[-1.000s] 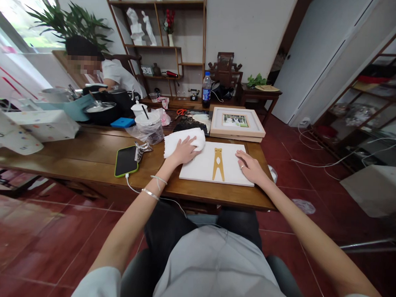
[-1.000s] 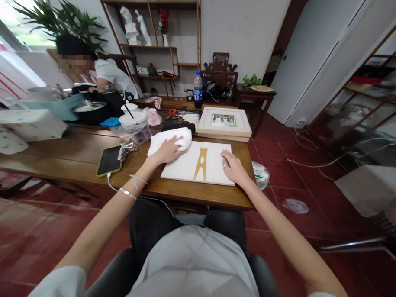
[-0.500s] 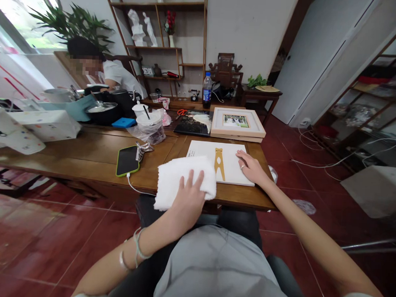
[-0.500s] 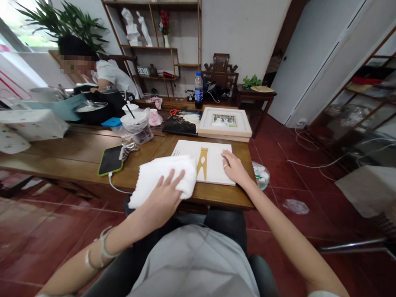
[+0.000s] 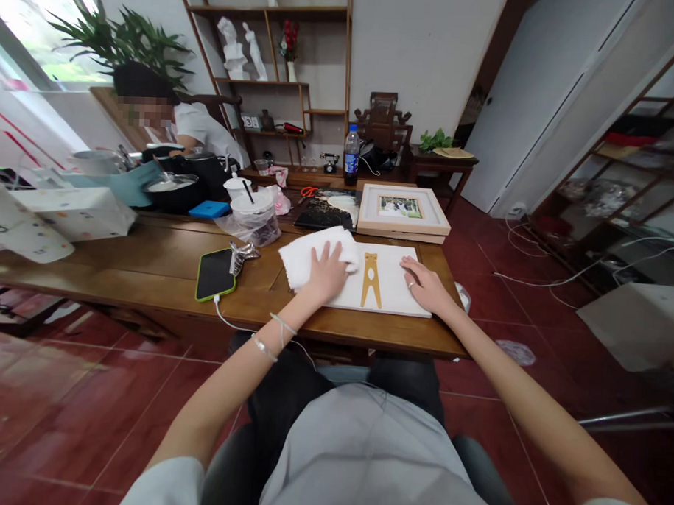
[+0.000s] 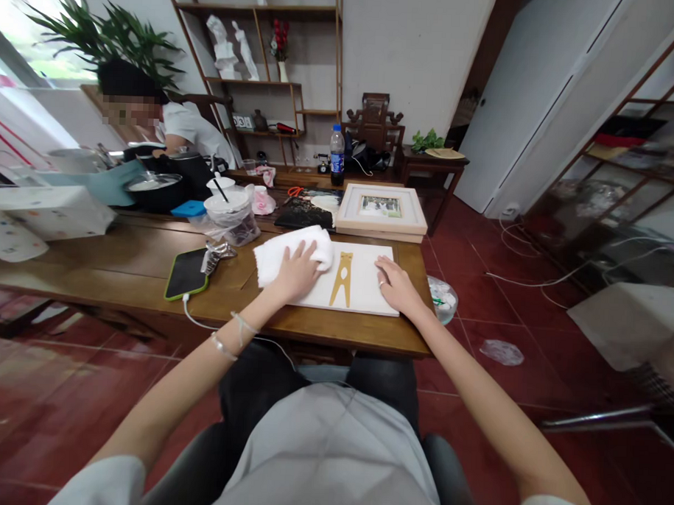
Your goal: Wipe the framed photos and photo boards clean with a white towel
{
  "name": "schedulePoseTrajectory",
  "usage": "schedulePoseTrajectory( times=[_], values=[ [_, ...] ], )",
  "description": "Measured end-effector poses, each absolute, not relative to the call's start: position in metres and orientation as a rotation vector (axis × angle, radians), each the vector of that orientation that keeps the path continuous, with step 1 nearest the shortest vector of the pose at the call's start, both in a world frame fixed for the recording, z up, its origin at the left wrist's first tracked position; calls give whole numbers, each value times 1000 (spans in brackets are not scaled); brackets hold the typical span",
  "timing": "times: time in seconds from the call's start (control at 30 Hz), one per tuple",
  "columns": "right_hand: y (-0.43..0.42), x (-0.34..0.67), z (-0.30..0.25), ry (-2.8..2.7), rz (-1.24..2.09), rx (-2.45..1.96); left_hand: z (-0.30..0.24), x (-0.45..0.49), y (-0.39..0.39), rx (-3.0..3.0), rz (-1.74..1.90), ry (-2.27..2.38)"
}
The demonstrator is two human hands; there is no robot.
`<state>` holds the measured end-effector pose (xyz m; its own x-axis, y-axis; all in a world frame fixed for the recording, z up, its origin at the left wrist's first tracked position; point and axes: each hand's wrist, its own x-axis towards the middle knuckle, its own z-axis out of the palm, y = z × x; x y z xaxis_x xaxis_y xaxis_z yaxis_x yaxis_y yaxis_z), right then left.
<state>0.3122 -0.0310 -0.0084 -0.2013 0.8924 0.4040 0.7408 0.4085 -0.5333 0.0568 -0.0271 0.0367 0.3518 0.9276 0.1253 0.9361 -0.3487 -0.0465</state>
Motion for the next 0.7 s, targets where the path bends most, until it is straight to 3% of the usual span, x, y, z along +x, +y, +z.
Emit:
schedulePoseTrajectory(
  times=[0.2,0.53,0.7],
  values=[
    [-31,313,-9,-1986,312,-1362,33,55,4,-2485,-154,-1700],
    [-30,313,-11,-2018,255,-1362,61,66,-123,-2595,156,-1581],
    [-31,312,-9,-2019,247,-1365,58,61,-118,-2636,51,-1555]
  ],
)
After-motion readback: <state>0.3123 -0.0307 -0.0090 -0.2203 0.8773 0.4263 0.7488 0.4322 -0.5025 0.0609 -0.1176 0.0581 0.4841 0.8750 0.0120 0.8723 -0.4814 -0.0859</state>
